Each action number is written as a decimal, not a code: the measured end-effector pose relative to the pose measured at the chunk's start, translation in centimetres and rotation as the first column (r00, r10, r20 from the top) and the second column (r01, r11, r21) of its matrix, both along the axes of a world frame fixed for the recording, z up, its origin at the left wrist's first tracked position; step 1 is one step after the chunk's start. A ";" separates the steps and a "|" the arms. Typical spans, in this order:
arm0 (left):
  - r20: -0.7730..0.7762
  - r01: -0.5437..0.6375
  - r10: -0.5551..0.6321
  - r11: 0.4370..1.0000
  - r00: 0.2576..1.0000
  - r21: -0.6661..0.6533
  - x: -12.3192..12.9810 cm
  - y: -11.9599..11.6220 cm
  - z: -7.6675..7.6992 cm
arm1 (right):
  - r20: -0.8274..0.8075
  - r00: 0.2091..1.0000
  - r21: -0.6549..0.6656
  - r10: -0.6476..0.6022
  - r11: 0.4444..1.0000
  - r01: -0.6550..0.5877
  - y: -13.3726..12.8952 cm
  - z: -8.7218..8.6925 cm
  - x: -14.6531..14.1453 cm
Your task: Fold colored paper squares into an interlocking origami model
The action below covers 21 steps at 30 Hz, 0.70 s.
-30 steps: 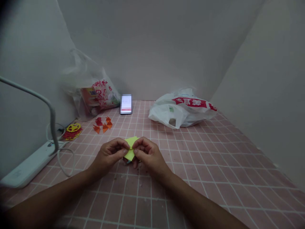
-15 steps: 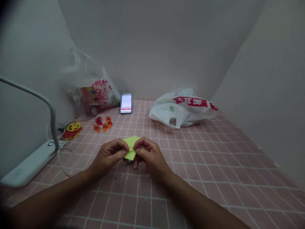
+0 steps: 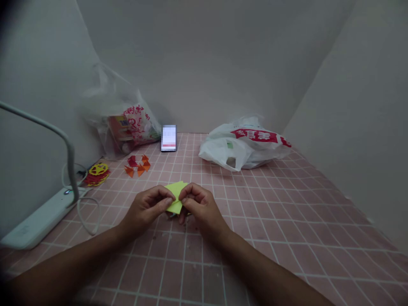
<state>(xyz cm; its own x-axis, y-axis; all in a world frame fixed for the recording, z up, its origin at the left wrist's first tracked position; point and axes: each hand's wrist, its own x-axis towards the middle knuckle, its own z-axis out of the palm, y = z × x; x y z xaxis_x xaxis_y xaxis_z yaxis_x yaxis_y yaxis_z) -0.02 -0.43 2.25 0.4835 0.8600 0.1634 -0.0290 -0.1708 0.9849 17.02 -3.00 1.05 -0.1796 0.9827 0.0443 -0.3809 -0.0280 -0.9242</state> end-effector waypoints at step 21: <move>-0.051 -0.143 0.148 0.985 0.988 0.094 0.1 0.2 -0.5 | 0.004 1.000 -0.024 0.005 1.000 -0.005 0.3 -0.4 0.1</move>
